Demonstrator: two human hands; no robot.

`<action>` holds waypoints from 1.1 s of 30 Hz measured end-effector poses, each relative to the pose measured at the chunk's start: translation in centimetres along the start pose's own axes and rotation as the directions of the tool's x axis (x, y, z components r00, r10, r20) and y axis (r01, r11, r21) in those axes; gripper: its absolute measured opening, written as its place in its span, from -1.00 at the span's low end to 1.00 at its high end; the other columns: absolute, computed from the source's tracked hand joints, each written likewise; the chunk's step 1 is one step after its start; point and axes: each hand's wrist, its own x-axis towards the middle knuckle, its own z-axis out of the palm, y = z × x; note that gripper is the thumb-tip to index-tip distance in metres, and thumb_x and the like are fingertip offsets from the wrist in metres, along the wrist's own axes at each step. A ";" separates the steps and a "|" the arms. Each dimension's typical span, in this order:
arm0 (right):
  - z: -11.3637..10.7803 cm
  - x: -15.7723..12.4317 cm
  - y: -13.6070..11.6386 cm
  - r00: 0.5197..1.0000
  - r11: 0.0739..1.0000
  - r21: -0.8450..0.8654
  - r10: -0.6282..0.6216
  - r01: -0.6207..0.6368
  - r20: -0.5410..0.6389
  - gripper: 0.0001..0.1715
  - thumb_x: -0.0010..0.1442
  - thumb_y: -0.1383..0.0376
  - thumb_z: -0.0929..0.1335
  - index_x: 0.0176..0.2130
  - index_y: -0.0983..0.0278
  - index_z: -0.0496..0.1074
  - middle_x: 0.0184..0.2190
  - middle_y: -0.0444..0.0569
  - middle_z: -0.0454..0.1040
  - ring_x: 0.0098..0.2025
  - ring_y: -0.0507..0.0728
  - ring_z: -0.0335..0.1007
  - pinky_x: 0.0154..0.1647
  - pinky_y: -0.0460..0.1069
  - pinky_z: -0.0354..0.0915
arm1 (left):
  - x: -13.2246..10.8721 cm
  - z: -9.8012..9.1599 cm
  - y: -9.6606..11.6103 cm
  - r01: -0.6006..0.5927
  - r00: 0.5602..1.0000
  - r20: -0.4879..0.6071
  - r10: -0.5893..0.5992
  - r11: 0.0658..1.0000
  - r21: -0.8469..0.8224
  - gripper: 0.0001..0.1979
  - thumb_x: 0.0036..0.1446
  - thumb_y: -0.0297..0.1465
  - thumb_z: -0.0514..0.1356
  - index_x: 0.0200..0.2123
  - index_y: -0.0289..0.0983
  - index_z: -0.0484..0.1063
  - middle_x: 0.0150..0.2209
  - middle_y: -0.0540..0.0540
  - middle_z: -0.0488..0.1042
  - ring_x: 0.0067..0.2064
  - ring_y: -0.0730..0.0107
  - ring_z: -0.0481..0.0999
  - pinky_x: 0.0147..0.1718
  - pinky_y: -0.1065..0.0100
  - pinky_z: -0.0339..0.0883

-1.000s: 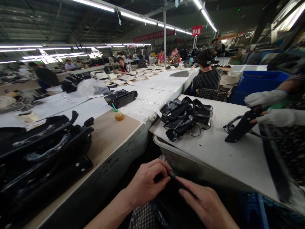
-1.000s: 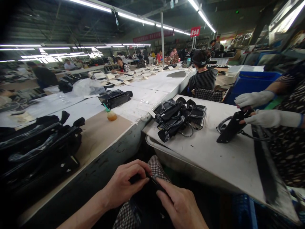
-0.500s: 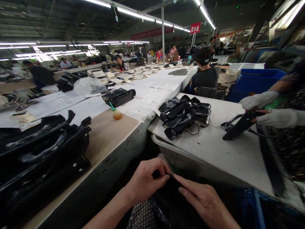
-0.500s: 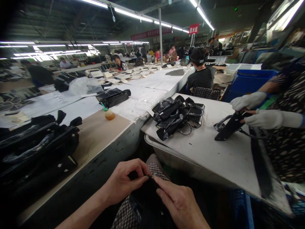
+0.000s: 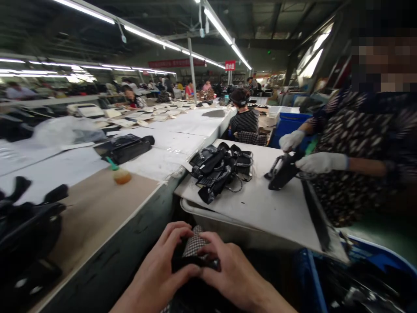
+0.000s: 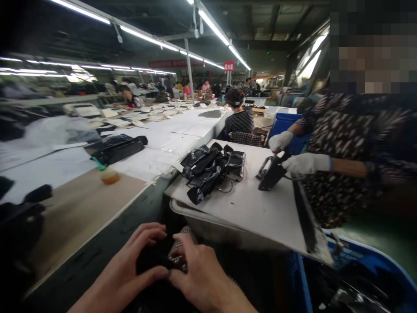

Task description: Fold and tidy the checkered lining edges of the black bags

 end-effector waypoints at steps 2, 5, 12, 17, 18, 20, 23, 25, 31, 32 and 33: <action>0.5 0.3 0.2 1.000 0.998 0.063 -0.011 0.011 0.010 -0.50 0.19 0.32 0.38 0.13 0.13 0.33 -0.08 -0.12 0.58 -0.07 0.13 0.52 -0.02 -0.04 0.37 | -0.9 -0.8 0.6 0.099 0.995 -0.004 -0.099 0.989 0.112 -0.60 -0.13 -0.45 0.33 -0.14 -0.17 0.39 -0.06 -0.09 0.48 -0.07 0.14 0.47 -0.12 0.24 0.38; 0.9 0.8 0.8 0.998 0.997 0.064 -0.038 0.035 0.047 -0.66 0.28 0.27 0.30 0.05 0.12 0.41 -0.07 -0.12 0.57 -0.04 0.13 0.51 0.05 -0.01 0.35 | -2.0 -1.3 1.0 0.285 0.957 0.025 -0.289 0.954 0.093 -0.73 -0.09 -0.50 0.27 -0.25 -0.20 0.38 -0.32 0.04 0.50 -0.29 0.30 0.48 -0.31 0.37 0.34; 1.0 1.5 1.6 0.989 0.996 0.032 -0.084 0.081 0.119 -0.67 0.32 0.16 0.24 0.01 0.06 0.48 -0.06 -0.15 0.58 -0.01 0.17 0.51 0.05 0.00 0.37 | -3.3 -1.0 0.9 0.348 0.932 -0.099 -0.349 0.937 -0.028 -0.94 0.03 -0.47 0.23 -0.36 -0.24 0.44 -0.43 0.04 0.50 -0.36 0.36 0.47 -0.37 0.41 0.30; 0.5 2.1 1.6 0.981 0.996 0.050 -0.083 0.075 0.175 -0.68 0.33 0.14 0.24 0.01 -0.02 0.48 -0.12 -0.22 0.59 -0.07 0.14 0.52 -0.01 -0.03 0.37 | -2.9 -1.2 0.9 0.341 0.935 -0.084 -0.346 0.938 -0.062 -0.84 -0.04 -0.41 0.35 -0.33 -0.25 0.49 -0.38 0.02 0.51 -0.33 0.33 0.46 -0.35 0.40 0.30; 0.3 2.3 1.6 0.979 0.996 0.054 -0.077 0.067 0.189 -0.68 0.33 0.14 0.24 0.00 -0.02 0.48 -0.14 -0.22 0.59 -0.08 0.14 0.52 -0.02 -0.02 0.37 | -2.8 -1.1 1.0 0.350 0.931 -0.083 -0.355 0.934 -0.073 -0.83 -0.05 -0.39 0.36 -0.34 -0.26 0.49 -0.39 0.02 0.51 -0.34 0.33 0.45 -0.36 0.40 0.29; 0.0 2.6 1.5 0.976 0.997 0.062 -0.061 0.049 0.210 -0.69 0.32 0.13 0.24 -0.04 0.02 0.50 -0.18 -0.20 0.59 -0.11 0.15 0.53 -0.04 -0.01 0.36 | -2.6 -0.8 0.9 0.374 0.920 -0.088 -0.381 0.923 -0.091 -0.84 -0.01 -0.35 0.35 -0.36 -0.27 0.47 -0.43 0.02 0.49 -0.36 0.34 0.44 -0.38 0.39 0.27; -0.3 2.9 1.1 0.971 0.996 0.077 -0.063 0.046 0.232 -0.74 0.31 0.18 0.25 -0.12 0.10 0.50 -0.24 -0.15 0.59 -0.14 0.16 0.52 -0.07 -0.01 0.35 | -2.4 -0.1 0.4 0.404 0.904 -0.108 -0.413 0.910 -0.099 -0.84 0.04 -0.32 0.30 -0.38 -0.28 0.43 -0.47 0.03 0.46 -0.40 0.37 0.41 -0.42 0.40 0.24; -0.2 3.0 0.9 0.968 0.994 0.098 -0.080 0.058 0.239 -0.79 0.28 0.22 0.28 -0.15 0.14 0.48 -0.25 -0.14 0.58 -0.14 0.16 0.51 -0.06 -0.02 0.35 | -2.3 0.1 0.1 0.413 0.898 -0.120 -0.423 0.905 -0.100 -0.85 0.04 -0.33 0.29 -0.40 -0.28 0.40 -0.48 0.05 0.44 -0.42 0.40 0.39 -0.45 0.41 0.21; 0.4 3.0 0.8 0.960 0.987 0.141 -0.109 0.074 0.257 -0.76 0.29 0.23 0.31 -0.06 0.10 0.48 -0.26 -0.19 0.58 -0.18 0.11 0.52 -0.14 -0.07 0.34 | -2.4 0.0 -0.2 0.422 0.895 -0.122 -0.428 0.904 -0.072 -0.84 -0.03 -0.39 0.33 -0.47 -0.27 0.38 -0.52 0.07 0.41 -0.45 0.42 0.35 -0.49 0.43 0.16; 0.5 3.0 0.8 0.960 0.988 0.134 -0.116 0.084 0.254 -0.75 0.30 0.22 0.30 -0.05 0.09 0.49 -0.26 -0.20 0.58 -0.19 0.10 0.52 -0.14 -0.06 0.33 | -2.4 0.1 -0.3 0.425 0.894 -0.122 -0.431 0.902 -0.073 -0.82 -0.04 -0.39 0.34 -0.48 -0.27 0.37 -0.52 0.08 0.41 -0.45 0.43 0.34 -0.49 0.44 0.15; 0.5 3.0 0.9 0.960 0.988 0.126 -0.122 0.092 0.251 -0.74 0.31 0.22 0.29 -0.04 0.09 0.49 -0.27 -0.20 0.58 -0.19 0.10 0.52 -0.14 -0.06 0.33 | -2.4 0.1 -0.4 0.425 0.894 -0.122 -0.432 0.902 -0.077 -0.81 -0.05 -0.38 0.35 -0.49 -0.27 0.36 -0.52 0.08 0.40 -0.45 0.43 0.34 -0.49 0.44 0.14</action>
